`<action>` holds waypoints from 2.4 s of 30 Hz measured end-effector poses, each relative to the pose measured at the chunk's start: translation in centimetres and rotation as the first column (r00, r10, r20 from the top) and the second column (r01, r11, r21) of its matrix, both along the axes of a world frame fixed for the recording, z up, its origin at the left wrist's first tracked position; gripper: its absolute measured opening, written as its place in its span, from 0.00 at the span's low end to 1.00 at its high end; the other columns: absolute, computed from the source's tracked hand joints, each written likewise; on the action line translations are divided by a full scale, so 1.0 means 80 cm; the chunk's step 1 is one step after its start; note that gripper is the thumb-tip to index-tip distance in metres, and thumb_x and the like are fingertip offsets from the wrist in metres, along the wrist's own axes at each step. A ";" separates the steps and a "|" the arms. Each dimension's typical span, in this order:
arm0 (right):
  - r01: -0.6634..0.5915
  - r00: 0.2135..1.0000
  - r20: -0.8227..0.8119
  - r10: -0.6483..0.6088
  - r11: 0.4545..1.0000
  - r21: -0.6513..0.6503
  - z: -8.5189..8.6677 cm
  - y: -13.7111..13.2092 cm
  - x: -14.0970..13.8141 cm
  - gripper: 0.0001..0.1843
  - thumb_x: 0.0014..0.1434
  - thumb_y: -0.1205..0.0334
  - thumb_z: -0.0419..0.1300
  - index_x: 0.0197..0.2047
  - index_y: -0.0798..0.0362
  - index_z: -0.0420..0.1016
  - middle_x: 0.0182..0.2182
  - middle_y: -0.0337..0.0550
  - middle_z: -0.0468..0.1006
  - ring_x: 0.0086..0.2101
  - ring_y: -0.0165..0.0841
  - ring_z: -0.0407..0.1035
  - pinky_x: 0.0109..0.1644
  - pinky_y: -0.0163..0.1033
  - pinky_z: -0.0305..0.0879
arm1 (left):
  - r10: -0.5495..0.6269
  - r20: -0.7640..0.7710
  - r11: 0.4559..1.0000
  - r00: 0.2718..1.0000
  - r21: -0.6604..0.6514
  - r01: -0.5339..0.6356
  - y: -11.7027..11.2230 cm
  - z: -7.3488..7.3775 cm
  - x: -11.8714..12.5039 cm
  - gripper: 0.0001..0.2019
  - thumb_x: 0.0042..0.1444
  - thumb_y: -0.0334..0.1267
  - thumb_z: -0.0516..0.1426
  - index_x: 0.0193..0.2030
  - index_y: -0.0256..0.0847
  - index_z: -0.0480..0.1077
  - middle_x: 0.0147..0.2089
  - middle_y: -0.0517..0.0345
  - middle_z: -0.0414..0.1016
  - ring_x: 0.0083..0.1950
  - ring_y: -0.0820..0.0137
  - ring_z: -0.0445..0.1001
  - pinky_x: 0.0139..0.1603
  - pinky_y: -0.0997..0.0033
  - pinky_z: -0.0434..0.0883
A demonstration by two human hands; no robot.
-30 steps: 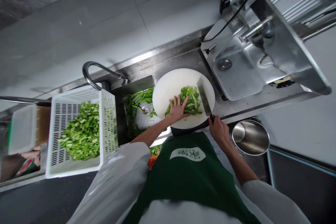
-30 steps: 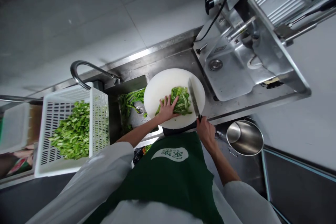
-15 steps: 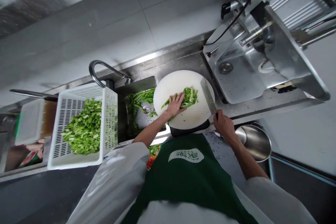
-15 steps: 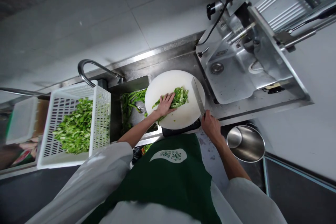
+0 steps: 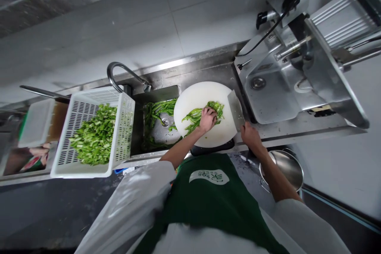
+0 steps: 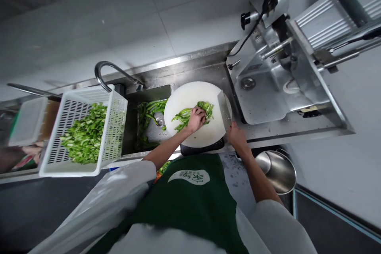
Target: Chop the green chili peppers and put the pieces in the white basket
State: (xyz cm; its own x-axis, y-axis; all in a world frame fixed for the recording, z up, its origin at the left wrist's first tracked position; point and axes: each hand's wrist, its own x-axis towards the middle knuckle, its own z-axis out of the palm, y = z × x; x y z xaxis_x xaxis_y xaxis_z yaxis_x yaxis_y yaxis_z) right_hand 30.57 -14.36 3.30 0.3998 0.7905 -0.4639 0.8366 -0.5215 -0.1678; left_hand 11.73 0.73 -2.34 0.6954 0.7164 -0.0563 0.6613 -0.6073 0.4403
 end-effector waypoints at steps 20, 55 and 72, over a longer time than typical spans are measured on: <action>-0.319 0.947 -0.062 0.314 0.941 -0.110 0.030 0.104 -0.025 0.22 0.77 0.61 0.39 0.64 0.61 0.64 0.49 0.65 0.82 0.50 0.47 0.78 0.50 0.42 0.66 | 0.141 -0.174 0.987 0.975 0.097 -0.126 -0.015 -0.020 -0.028 0.45 0.70 0.62 0.48 0.82 0.31 0.45 0.80 0.37 0.52 0.81 0.41 0.47 0.81 0.39 0.42; -0.309 0.951 -0.002 0.309 0.950 -0.051 0.018 0.126 -0.086 0.20 0.77 0.61 0.44 0.64 0.61 0.64 0.50 0.63 0.81 0.50 0.46 0.78 0.49 0.42 0.65 | 0.253 -0.103 0.965 0.962 0.103 -0.242 -0.017 -0.033 -0.051 0.38 0.74 0.51 0.45 0.78 0.19 0.49 0.79 0.28 0.50 0.82 0.45 0.47 0.80 0.37 0.45; -0.258 0.965 0.025 0.260 0.964 -0.060 0.017 0.099 -0.134 0.18 0.77 0.65 0.43 0.61 0.64 0.65 0.48 0.64 0.81 0.50 0.45 0.78 0.49 0.40 0.66 | 0.254 -0.079 0.963 0.964 0.110 -0.245 -0.027 -0.036 -0.077 0.36 0.74 0.48 0.45 0.79 0.21 0.49 0.81 0.30 0.45 0.82 0.47 0.46 0.80 0.32 0.41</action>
State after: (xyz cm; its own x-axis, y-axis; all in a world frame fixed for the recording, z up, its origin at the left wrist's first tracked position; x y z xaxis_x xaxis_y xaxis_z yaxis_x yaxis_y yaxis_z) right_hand 19.83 -6.42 4.62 0.2008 0.8421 -0.5006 0.9488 -0.2944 -0.1146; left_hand 5.60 -1.44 -5.26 0.4893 0.8716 -0.0316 0.8318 -0.4554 0.3174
